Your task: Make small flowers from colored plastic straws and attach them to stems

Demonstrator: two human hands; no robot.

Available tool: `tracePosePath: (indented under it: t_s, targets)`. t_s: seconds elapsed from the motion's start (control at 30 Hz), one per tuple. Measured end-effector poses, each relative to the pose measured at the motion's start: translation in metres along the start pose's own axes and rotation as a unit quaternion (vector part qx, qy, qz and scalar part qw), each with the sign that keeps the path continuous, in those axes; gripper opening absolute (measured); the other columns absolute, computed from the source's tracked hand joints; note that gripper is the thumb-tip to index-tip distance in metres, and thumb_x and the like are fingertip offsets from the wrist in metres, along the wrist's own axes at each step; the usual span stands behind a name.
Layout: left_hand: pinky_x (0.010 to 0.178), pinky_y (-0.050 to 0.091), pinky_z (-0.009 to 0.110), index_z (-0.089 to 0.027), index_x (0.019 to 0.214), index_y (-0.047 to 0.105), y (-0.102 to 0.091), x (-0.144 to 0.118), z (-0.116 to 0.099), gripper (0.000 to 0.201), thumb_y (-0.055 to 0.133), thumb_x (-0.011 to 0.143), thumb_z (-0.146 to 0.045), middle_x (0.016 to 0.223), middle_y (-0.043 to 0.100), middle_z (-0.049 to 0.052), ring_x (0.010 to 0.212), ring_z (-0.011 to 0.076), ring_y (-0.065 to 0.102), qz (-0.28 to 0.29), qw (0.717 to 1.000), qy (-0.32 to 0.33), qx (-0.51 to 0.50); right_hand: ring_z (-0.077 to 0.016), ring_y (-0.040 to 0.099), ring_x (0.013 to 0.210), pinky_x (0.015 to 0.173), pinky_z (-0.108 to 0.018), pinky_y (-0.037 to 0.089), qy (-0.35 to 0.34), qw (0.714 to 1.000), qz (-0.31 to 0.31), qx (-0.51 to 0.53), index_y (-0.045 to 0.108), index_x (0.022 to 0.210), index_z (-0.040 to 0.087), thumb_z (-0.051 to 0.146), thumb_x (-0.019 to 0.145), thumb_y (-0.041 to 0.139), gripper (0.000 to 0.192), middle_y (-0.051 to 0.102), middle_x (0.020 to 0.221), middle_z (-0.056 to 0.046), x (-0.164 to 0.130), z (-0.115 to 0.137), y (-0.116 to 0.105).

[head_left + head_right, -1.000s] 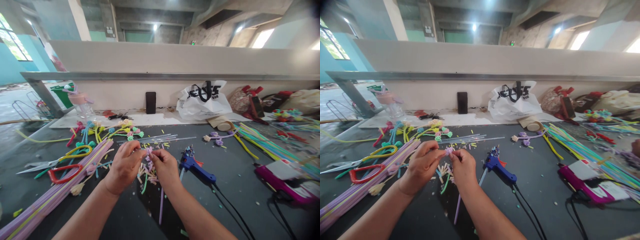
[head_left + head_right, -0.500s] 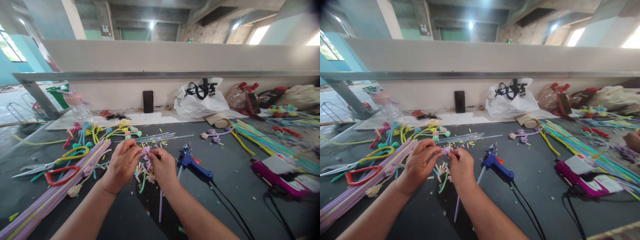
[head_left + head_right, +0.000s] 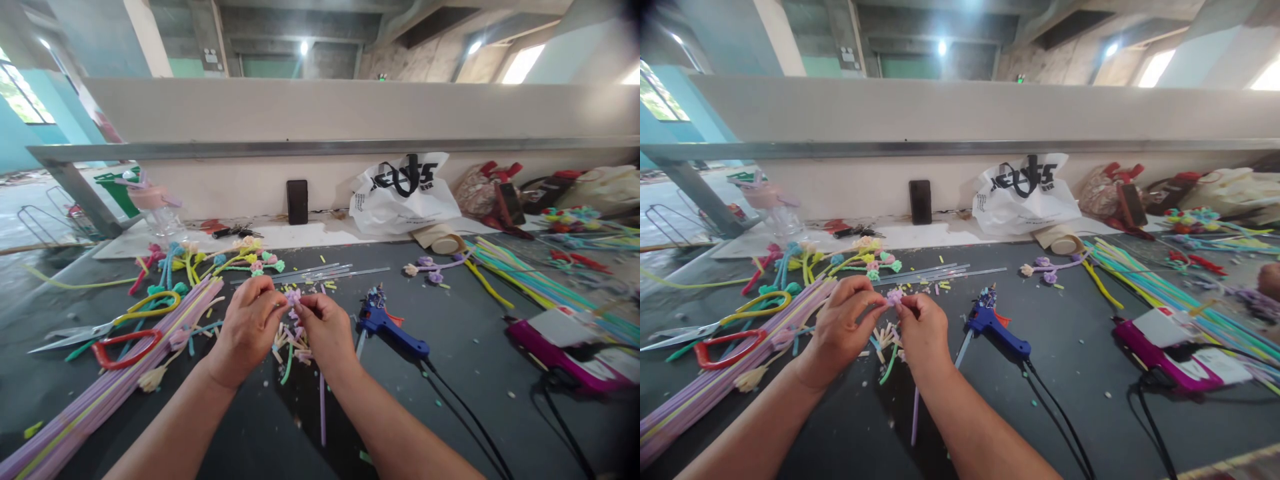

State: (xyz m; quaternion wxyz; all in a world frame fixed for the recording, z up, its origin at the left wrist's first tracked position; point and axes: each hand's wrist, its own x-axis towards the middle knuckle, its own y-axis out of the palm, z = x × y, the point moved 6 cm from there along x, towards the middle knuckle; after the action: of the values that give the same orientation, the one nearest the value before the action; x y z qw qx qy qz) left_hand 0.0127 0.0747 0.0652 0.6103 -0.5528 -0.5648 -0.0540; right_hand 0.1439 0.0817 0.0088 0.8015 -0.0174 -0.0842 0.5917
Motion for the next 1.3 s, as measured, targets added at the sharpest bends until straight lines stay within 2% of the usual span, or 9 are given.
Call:
tracePosePath:
  t_s: [0.17, 0.3, 0.4, 0.63, 0.87, 1.3]
  targets:
    - [0.078, 0.043, 0.029, -0.017, 0.075, 0.060, 0.002, 0.002, 0.007, 0.002, 0.060, 0.075, -0.016, 0.087, 0.048, 0.003, 0.086, 0.0156, 0.050, -0.005, 0.996, -0.065, -0.060, -0.0121, 0.050, 0.048, 0.047, -0.023, 0.039, -0.007, 1.000, -0.003, -0.003, 0.063, 0.069, 0.018, 0.026, 0.069, 0.057, 0.010, 0.056, 0.052, 0.003, 0.000, 0.001, -0.001]
    - [0.075, 0.044, 0.028, -0.018, 0.075, 0.062, 0.007, 0.002, 0.016, 0.003, 0.062, 0.074, -0.021, 0.086, 0.048, 0.003, 0.083, 0.0151, 0.051, 0.011, 0.986, -0.123, -0.113, -0.0124, 0.051, 0.049, 0.047, -0.023, 0.039, -0.009, 1.000, -0.009, -0.010, 0.063, 0.068, 0.019, 0.027, 0.068, 0.058, 0.010, 0.057, 0.053, 0.003, 0.000, 0.000, -0.001]
    - [0.073, 0.043, 0.028, -0.018, 0.074, 0.063, 0.010, 0.001, 0.019, 0.003, 0.062, 0.075, -0.021, 0.086, 0.047, 0.002, 0.081, 0.0146, 0.050, 0.020, 0.981, -0.139, -0.131, -0.0128, 0.053, 0.050, 0.048, -0.023, 0.040, -0.008, 1.000, -0.009, -0.014, 0.063, 0.069, 0.019, 0.026, 0.069, 0.057, 0.009, 0.058, 0.055, 0.003, 0.001, -0.002, 0.000]
    - [0.074, 0.042, 0.027, -0.018, 0.075, 0.063, 0.003, 0.005, 0.010, 0.002, 0.061, 0.076, -0.017, 0.084, 0.046, 0.002, 0.081, 0.0138, 0.049, 0.003, 0.991, -0.092, -0.101, -0.0124, 0.052, 0.051, 0.049, -0.023, 0.039, -0.011, 1.000, -0.004, -0.008, 0.063, 0.067, 0.019, 0.024, 0.068, 0.058, 0.007, 0.057, 0.055, 0.003, 0.000, -0.002, 0.000]
    - [0.071, 0.042, 0.028, -0.018, 0.079, 0.061, -0.002, 0.006, -0.003, 0.009, 0.053, 0.080, -0.015, 0.084, 0.043, 0.002, 0.077, 0.0133, 0.047, 0.036, 0.997, -0.027, -0.057, -0.0131, 0.054, 0.057, 0.053, -0.023, 0.040, -0.043, 0.997, -0.009, -0.062, 0.064, 0.067, 0.019, 0.023, 0.069, 0.058, 0.007, 0.059, 0.057, 0.002, -0.004, 0.004, -0.001]
    - [0.071, 0.043, 0.029, -0.017, 0.079, 0.062, -0.005, 0.006, -0.007, 0.011, 0.052, 0.079, -0.012, 0.088, 0.043, 0.004, 0.078, 0.0145, 0.046, 0.061, 0.998, 0.014, -0.029, -0.0141, 0.056, 0.062, 0.058, -0.024, 0.040, -0.096, 0.990, -0.013, -0.098, 0.063, 0.066, 0.020, 0.019, 0.071, 0.057, 0.008, 0.062, 0.065, 0.000, -0.008, 0.006, 0.000]
